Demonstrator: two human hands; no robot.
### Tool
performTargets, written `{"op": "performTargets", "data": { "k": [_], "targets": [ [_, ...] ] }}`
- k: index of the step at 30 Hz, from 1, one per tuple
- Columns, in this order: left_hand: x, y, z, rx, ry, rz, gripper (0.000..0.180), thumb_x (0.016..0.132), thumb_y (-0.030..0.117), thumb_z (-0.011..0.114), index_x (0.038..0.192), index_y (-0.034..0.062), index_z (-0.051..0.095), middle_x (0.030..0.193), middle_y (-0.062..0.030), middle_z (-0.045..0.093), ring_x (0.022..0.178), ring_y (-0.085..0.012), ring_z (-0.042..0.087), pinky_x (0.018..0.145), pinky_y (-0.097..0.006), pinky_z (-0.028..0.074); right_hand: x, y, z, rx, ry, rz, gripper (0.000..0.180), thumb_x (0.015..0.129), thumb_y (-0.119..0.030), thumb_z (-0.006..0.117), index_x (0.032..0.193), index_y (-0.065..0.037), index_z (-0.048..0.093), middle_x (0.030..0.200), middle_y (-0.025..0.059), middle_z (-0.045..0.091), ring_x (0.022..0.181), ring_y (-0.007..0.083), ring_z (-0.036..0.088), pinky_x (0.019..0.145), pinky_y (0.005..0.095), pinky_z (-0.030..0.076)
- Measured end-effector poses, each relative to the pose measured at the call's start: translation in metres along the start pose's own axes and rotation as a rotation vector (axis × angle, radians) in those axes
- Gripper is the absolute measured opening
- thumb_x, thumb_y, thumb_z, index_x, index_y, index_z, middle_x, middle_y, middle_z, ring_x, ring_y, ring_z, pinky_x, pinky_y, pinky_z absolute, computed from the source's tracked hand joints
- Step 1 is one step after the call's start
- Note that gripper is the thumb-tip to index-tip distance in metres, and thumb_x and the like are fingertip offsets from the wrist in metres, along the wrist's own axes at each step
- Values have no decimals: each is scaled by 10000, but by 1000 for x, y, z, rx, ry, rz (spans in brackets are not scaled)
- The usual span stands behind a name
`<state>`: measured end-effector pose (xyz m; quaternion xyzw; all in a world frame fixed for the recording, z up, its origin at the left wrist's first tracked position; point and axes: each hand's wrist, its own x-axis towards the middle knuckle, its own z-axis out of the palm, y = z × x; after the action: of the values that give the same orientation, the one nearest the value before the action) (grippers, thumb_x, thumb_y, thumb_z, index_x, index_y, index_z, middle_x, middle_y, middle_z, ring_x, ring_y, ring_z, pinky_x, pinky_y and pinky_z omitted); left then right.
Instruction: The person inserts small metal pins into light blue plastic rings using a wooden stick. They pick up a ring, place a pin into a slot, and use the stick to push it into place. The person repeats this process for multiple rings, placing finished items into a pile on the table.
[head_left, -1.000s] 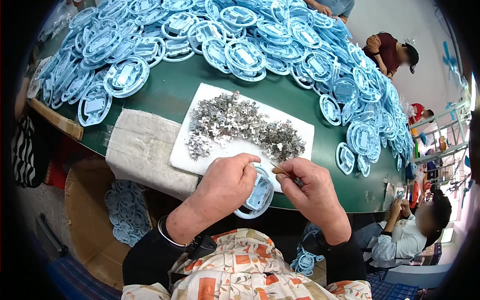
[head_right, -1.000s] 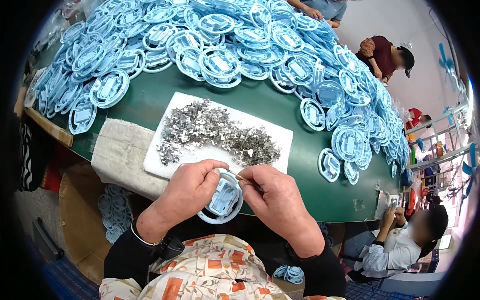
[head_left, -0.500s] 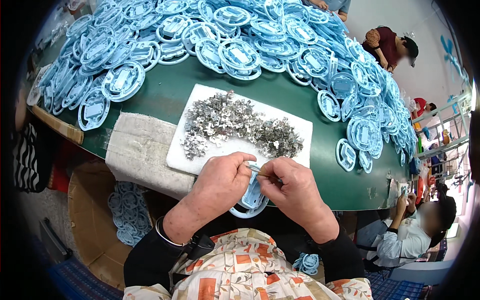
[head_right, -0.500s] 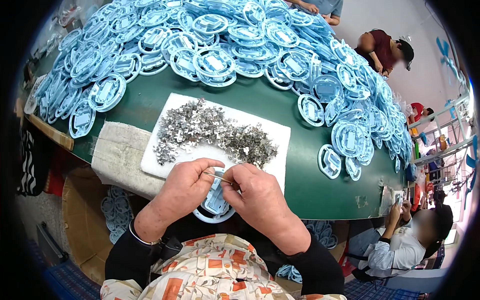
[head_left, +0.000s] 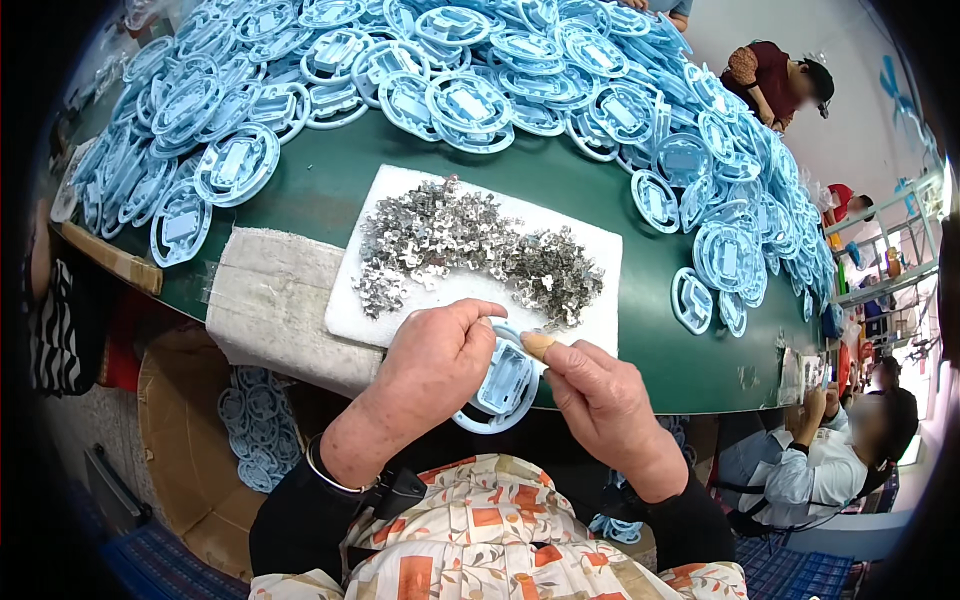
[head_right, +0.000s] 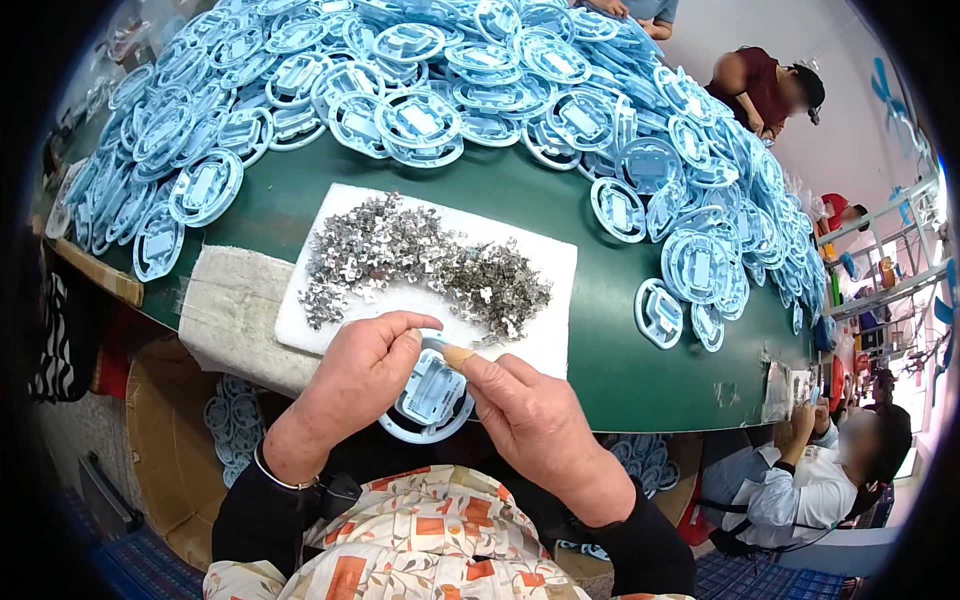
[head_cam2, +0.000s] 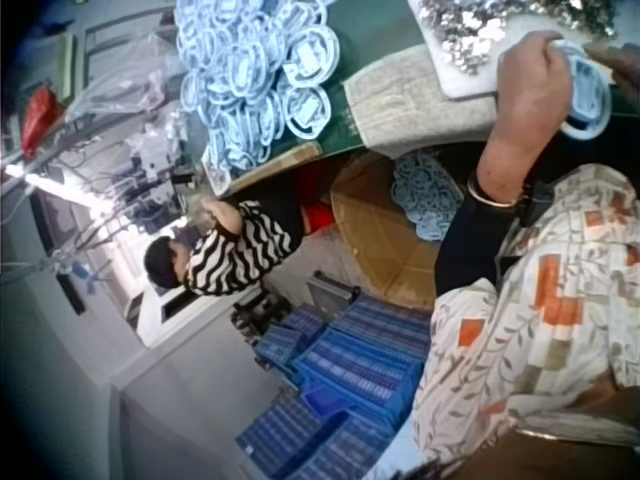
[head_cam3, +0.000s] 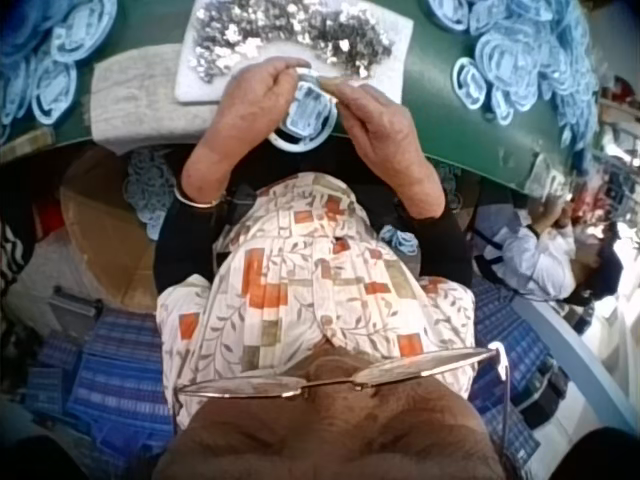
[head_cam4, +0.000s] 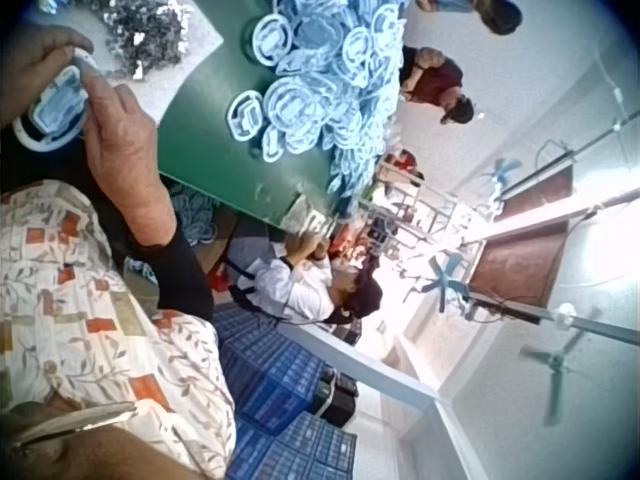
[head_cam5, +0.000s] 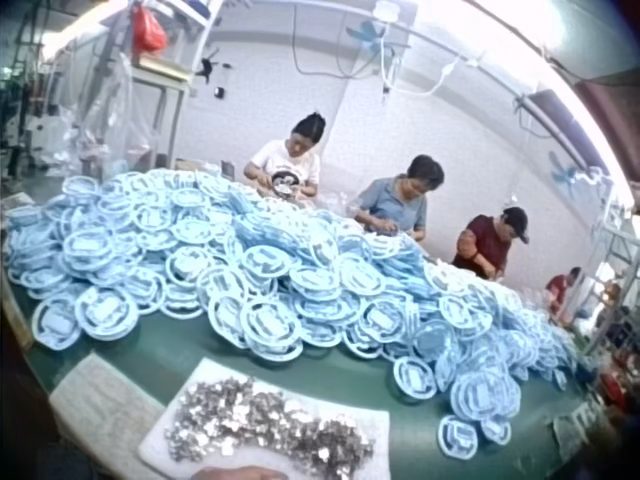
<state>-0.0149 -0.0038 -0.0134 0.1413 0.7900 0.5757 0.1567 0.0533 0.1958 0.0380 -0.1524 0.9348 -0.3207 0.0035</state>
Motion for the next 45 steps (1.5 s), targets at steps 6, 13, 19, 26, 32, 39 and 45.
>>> {"op": "performTargets", "data": {
  "k": [6,13,19,26,32,39,45],
  "targets": [
    [0,2,-1,-8,-1,-17,301,998,120,507,1165,-48,693,642,-21,599,587,-60,512,543,-268,444,-6,9,14,139,59,32,370,919,50,611,1277,-32,656,954,200,718,802,317,728,720,335,569],
    [1,-2,2,-28,11,2,302,1000,120,507,1167,-51,692,645,-11,602,587,-57,509,543,-264,441,-9,8,6,-13,62,6,356,888,-35,677,1237,-110,677,827,109,699,682,289,694,594,371,558],
    [1,0,0,-8,-6,-3,301,1003,121,506,1167,-54,690,630,3,585,572,-55,502,524,-267,432,-5,-1,-1,-153,2,-33,362,877,-49,687,1233,-113,683,745,80,658,622,275,675,543,382,539],
    [0,-2,2,-19,19,22,297,1001,120,507,1157,-53,692,627,-22,594,568,-65,513,526,-277,438,5,-12,-9,-294,-85,-44,347,869,-73,678,1214,-101,684,698,72,628,576,268,653,512,391,523],
    [-1,0,3,10,28,31,281,998,122,513,1129,-45,697,610,-94,604,552,-115,545,533,-310,452,13,-28,-16,-462,-216,-15,315,833,-39,639,1146,-65,670,705,85,637,594,282,672,527,393,534],
    [0,1,4,81,41,32,280,1010,131,504,1109,-43,700,581,-128,564,531,-146,542,522,-337,436,53,-50,-35,-514,-542,-68,171,799,-21,624,960,-26,568,697,117,638,634,343,674,550,445,526],
    [1,1,2,44,51,45,294,1022,133,487,1129,-44,695,596,-70,580,549,-102,522,521,-314,428,47,-35,-41,-518,-465,-134,182,816,-56,642,992,-54,595,706,110,653,658,335,685,577,453,533]
  ]
}}
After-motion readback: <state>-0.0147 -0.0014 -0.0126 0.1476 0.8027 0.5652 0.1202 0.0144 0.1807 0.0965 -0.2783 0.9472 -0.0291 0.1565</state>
